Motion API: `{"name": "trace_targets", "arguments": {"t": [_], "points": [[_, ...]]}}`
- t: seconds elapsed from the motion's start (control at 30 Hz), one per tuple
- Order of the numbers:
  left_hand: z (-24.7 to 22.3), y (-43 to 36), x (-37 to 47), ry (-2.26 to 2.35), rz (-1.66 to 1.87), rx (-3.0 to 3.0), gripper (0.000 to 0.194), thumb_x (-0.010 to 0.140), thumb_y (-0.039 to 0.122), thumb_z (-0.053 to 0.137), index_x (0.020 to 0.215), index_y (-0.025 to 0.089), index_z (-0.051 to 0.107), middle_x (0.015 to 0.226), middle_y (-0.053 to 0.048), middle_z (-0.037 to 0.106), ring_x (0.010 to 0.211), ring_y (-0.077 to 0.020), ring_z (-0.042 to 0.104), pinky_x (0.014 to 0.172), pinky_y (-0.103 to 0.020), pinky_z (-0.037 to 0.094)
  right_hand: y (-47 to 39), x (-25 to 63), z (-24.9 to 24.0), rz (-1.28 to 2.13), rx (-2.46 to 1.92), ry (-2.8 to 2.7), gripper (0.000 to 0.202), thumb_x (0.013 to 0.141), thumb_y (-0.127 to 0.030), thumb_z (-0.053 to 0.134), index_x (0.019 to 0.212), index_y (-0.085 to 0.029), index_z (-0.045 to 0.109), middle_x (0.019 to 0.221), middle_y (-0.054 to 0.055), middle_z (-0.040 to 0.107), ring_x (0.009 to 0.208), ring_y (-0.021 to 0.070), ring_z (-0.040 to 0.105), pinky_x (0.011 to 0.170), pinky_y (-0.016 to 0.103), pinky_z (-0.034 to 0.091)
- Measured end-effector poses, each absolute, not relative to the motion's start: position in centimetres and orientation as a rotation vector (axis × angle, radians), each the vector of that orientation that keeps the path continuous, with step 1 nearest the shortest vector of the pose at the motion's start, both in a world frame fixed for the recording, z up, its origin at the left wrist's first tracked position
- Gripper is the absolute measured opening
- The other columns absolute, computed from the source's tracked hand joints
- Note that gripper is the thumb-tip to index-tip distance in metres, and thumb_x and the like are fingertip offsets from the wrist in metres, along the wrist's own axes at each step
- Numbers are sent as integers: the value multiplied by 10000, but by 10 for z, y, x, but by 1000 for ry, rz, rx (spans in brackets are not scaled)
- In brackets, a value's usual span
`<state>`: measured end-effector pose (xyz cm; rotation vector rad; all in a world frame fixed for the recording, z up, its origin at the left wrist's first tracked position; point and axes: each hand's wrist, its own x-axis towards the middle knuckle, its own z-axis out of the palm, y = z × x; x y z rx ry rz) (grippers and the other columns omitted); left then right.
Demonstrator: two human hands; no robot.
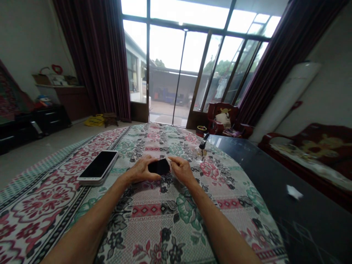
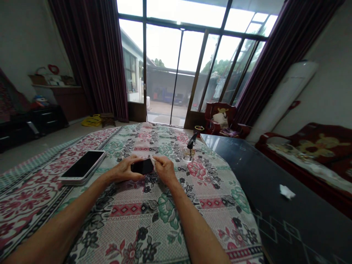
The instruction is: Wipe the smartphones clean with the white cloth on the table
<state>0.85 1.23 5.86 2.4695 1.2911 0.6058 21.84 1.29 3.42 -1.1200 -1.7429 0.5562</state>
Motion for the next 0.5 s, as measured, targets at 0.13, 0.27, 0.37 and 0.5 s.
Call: {"name": "trace_targets", "arguments": {"t": [0.13,0.27,0.37,0.5], "points": [[58,11,14,1296,589,2475,586,638,485,710,1150,212,630,966,-49,592,921,-232,560,807,-312,450,13,220,36,534,-1139,-1717,308,832,-154,485,1005,-217,731,930,37,714,855,168,621,807,286,477],[60,13,3,1368,679,2426,504,676,474,683,1108,216,652,977,-48,607,916,-225,564,817,-314,441,8,213,38,517,-1078,-1800,309,811,-130,503,996,-216,736,878,39,700,842,157,610,815,281,467],[61,15,-6,1398,727,2384,472,697,499,664,1073,213,665,952,-43,615,902,-220,564,807,-310,440,5,207,37,546,-1055,-1836,307,806,-127,513,1007,-202,732,855,42,691,813,147,609,796,274,467],[60,16,-9,1363,703,2390,471,691,491,665,1063,203,668,968,-48,616,910,-227,566,811,-315,441,6,208,34,572,-1053,-1828,307,807,-125,517,1013,-207,729,882,39,701,842,149,615,813,281,463]]}}
